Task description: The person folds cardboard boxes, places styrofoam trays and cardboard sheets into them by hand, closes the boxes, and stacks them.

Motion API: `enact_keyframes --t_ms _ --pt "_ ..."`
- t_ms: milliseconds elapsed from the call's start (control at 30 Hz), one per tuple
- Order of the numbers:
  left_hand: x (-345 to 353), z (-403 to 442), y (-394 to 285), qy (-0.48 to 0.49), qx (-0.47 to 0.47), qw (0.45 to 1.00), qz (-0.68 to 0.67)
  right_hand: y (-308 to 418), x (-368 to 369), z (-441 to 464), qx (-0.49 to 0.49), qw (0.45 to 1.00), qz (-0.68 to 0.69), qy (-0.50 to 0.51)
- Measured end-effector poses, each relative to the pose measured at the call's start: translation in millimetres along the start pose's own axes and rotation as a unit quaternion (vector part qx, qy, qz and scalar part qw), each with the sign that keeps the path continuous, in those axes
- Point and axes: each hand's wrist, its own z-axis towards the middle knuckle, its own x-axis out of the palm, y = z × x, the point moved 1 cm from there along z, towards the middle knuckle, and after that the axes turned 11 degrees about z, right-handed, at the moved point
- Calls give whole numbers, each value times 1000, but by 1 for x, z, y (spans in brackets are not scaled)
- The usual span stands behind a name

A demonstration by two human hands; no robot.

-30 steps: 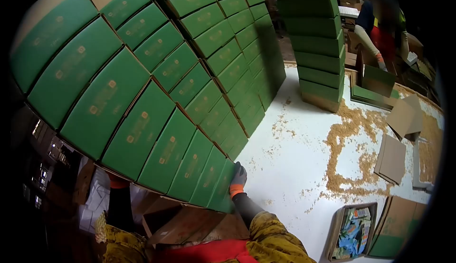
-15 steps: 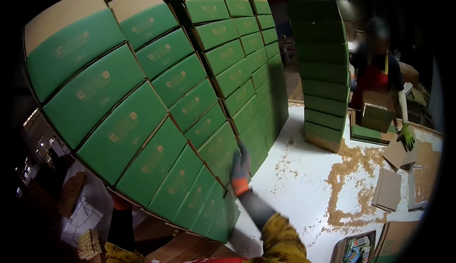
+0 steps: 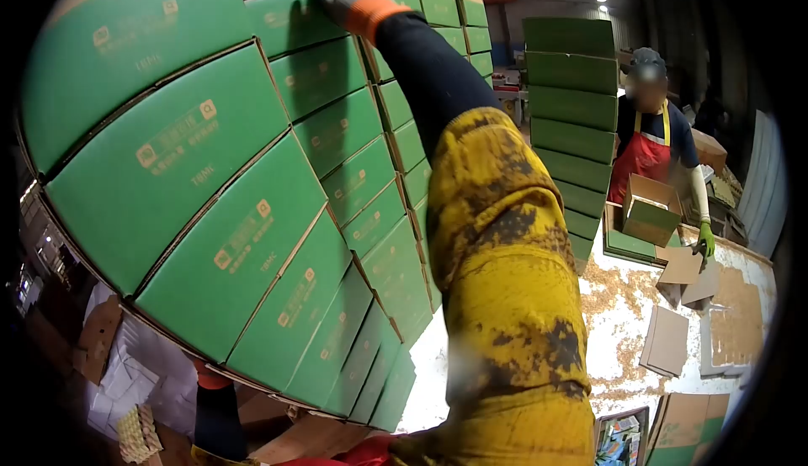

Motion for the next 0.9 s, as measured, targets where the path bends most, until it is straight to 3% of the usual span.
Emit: enact_keyframes --t_ms 33,100,233,367,400,500,633,700,733,800,900 --pt "-16 -10 13 -7 -20 999 35 -14 6 -14 -112 987 -109 -40" --pt "-49 -20 37 -24 -35 994 100 9 -7 -26 47 997 -26 -50" --pt "-67 -24 53 -57 -56 980 184 -8 5 -30 -89 983 -134 -84" --pt "-45 -16 49 -91 -77 962 246 24 1 -27 23 993 68 -92" --pt "-39 -16 48 -101 -84 956 262 10 11 -28 -99 990 -44 -91" --pt "-20 -33 41 -135 -117 932 316 6 16 -24 -96 991 -18 -92" --pt "5 -73 36 -163 -177 898 369 77 -23 -47 108 965 197 -138" --pt "11 -98 34 -162 -207 883 388 118 -23 -106 121 930 283 -200" --pt "12 -112 33 -156 -220 877 397 155 -31 -151 179 873 415 -182" --pt "14 -138 26 -145 -251 866 408 233 -43 -266 268 874 396 -83" --pt "20 -173 17 -130 -296 852 412 369 -46 -450 579 732 347 96"
